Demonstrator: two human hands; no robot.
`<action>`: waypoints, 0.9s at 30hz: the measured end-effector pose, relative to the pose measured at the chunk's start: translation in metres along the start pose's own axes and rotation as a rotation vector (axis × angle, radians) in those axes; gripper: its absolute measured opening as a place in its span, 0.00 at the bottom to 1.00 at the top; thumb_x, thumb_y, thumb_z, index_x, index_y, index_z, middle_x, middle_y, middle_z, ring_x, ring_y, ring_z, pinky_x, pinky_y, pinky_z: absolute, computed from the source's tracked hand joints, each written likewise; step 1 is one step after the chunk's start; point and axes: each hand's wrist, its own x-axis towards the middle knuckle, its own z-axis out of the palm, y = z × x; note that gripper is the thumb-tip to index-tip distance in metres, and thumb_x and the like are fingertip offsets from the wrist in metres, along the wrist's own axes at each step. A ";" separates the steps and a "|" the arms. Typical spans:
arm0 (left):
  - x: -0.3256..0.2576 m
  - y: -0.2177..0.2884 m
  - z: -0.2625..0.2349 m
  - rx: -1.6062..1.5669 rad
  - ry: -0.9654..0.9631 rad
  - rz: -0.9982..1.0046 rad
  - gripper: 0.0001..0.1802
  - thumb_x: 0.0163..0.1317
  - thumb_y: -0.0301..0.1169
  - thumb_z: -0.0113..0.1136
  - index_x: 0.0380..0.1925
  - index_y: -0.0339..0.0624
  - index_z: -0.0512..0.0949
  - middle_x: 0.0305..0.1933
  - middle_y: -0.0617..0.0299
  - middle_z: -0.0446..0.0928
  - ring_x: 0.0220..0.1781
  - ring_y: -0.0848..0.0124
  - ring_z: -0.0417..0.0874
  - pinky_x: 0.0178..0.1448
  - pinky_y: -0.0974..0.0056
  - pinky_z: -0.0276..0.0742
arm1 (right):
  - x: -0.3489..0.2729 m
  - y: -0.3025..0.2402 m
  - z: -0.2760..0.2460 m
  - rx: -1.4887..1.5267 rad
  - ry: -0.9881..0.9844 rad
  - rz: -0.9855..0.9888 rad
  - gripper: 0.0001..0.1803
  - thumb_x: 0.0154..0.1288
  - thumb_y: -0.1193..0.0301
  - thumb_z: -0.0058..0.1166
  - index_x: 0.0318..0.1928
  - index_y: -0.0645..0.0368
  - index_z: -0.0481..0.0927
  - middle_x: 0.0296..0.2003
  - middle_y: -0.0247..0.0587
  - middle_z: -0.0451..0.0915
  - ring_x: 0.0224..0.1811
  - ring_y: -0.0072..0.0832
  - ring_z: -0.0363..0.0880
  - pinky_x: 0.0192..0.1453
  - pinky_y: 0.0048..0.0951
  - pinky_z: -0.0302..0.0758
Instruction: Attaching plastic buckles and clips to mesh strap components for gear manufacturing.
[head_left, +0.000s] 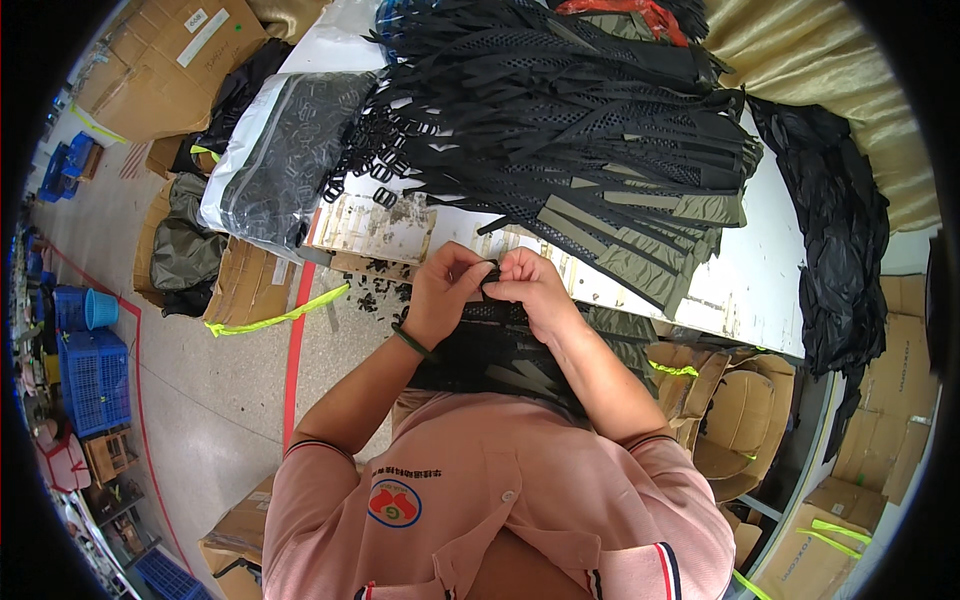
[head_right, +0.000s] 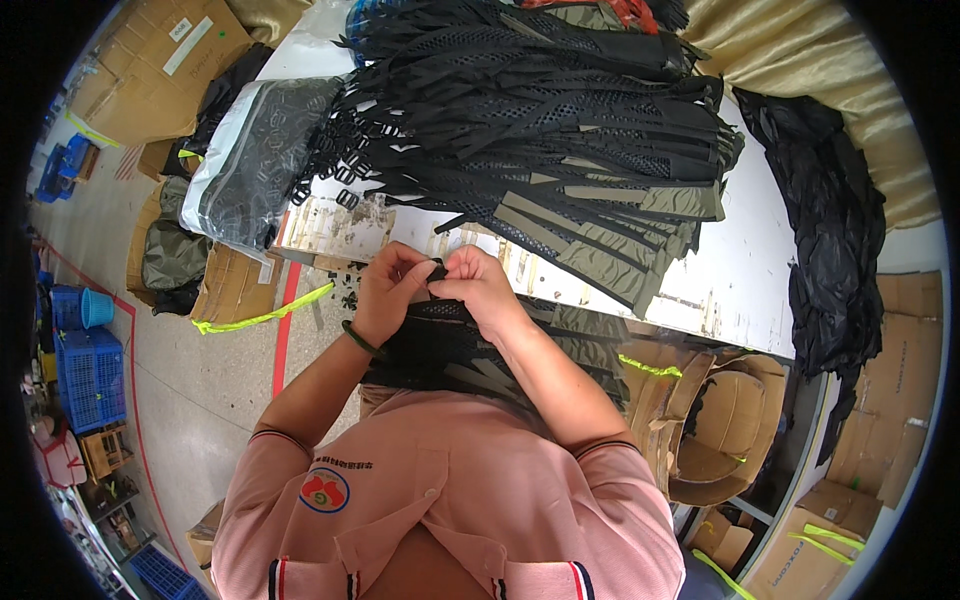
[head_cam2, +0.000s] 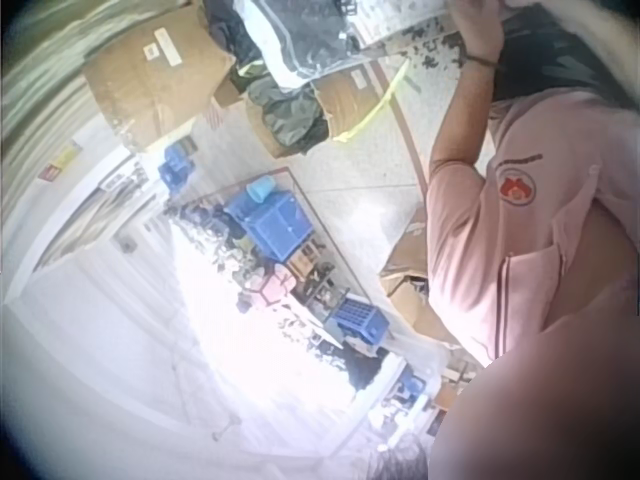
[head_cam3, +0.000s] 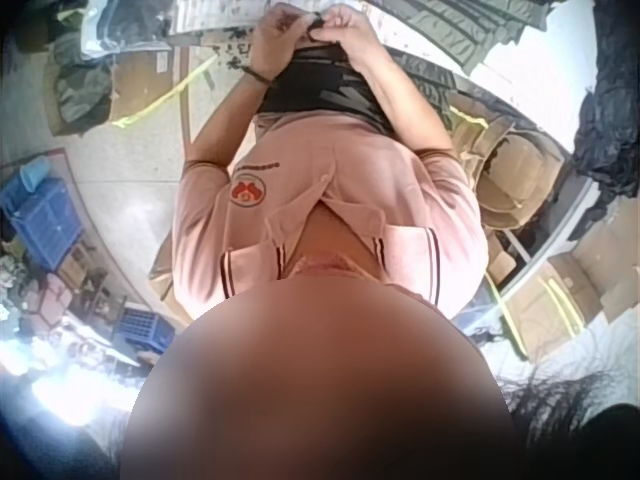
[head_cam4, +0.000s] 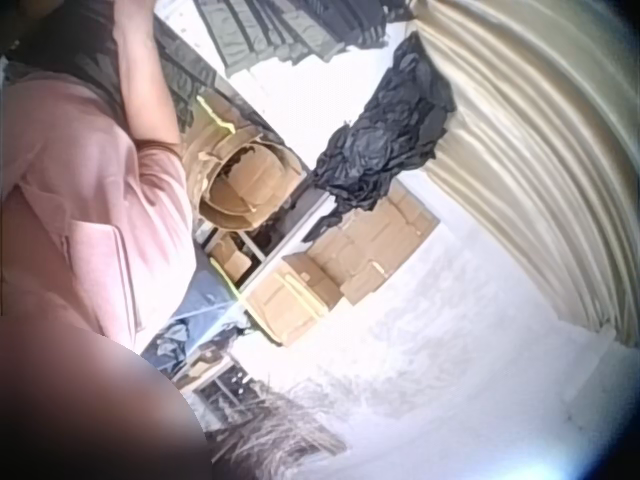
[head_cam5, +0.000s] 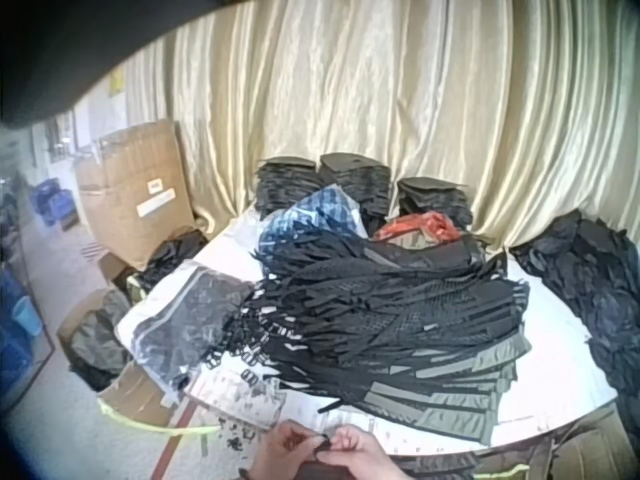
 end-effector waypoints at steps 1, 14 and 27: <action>-0.002 0.003 0.000 0.000 -0.001 -0.001 0.04 0.62 0.25 0.59 0.33 0.39 0.74 0.28 0.69 0.75 0.29 0.83 0.74 0.35 0.76 0.70 | 0.000 -0.001 -0.001 0.001 0.001 0.001 0.12 0.51 0.85 0.60 0.32 0.59 0.71 0.26 0.30 0.77 0.26 0.15 0.73 0.34 0.15 0.71; -0.005 -0.028 -0.010 -0.071 -0.218 0.151 0.13 0.56 0.17 0.61 0.40 0.40 0.72 0.36 0.68 0.70 0.39 0.81 0.73 0.43 0.73 0.72 | -0.013 -0.009 0.000 0.199 -0.017 0.127 0.09 0.66 0.72 0.53 0.44 0.61 0.73 0.26 0.31 0.77 0.26 0.17 0.76 0.29 0.22 0.76; -0.031 -0.018 -0.019 -0.250 -0.308 -0.172 0.15 0.59 0.23 0.61 0.44 0.42 0.70 0.35 0.68 0.68 0.34 0.82 0.69 0.36 0.77 0.66 | 0.007 -0.013 -0.016 -0.507 -0.031 0.018 0.05 0.64 0.73 0.54 0.35 0.62 0.79 0.26 0.30 0.77 0.27 0.17 0.72 0.32 0.21 0.70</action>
